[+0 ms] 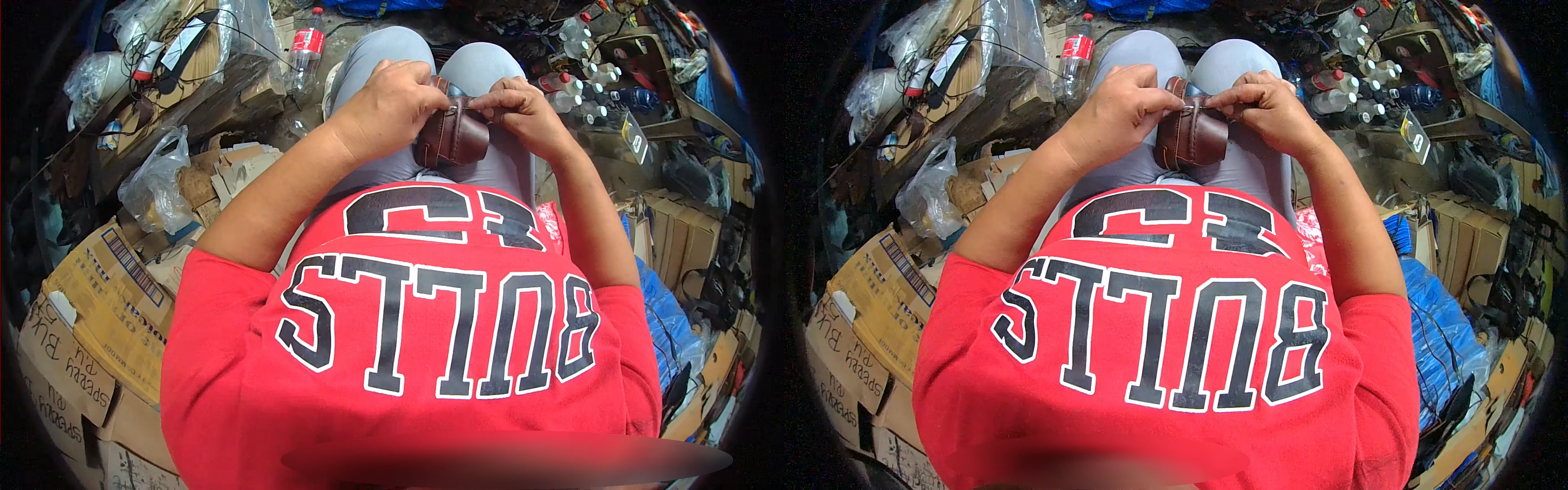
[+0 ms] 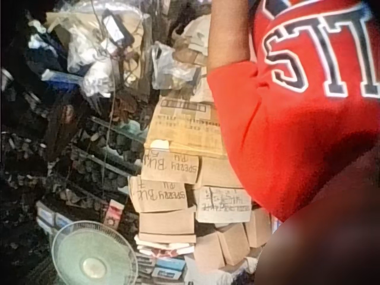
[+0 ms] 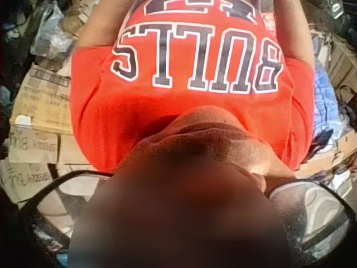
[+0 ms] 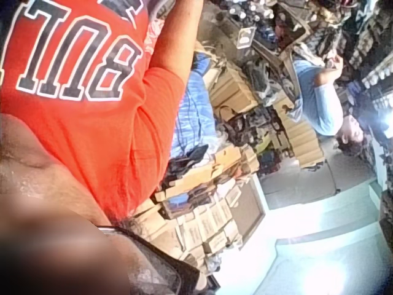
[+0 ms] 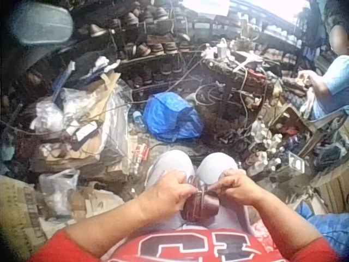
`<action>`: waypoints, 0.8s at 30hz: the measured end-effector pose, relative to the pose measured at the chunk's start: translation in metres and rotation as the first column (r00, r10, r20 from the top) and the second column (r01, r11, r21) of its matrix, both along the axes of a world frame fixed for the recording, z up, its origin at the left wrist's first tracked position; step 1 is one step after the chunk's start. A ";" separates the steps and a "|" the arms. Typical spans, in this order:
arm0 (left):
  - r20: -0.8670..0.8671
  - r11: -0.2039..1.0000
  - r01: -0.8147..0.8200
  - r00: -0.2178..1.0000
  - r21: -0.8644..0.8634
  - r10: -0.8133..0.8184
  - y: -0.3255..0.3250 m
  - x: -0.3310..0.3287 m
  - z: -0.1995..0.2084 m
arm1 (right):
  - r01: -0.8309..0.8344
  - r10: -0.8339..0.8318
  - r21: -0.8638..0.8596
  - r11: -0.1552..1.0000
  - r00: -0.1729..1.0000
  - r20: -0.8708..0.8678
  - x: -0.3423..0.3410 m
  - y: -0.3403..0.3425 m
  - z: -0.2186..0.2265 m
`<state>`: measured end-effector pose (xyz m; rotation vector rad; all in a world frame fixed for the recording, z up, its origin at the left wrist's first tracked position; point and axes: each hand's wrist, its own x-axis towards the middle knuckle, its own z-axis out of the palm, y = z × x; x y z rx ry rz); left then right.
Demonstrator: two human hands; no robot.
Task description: Stitching pieces of leather for shoe manufacturing using a needle and thread.
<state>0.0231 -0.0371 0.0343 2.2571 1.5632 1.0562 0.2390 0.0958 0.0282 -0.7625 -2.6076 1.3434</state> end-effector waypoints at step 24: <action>0.157 0.962 -0.096 0.978 -0.255 0.139 -0.003 -0.007 -0.021 | 0.095 -0.091 0.054 0.994 0.993 -0.071 0.008 -0.013 -0.007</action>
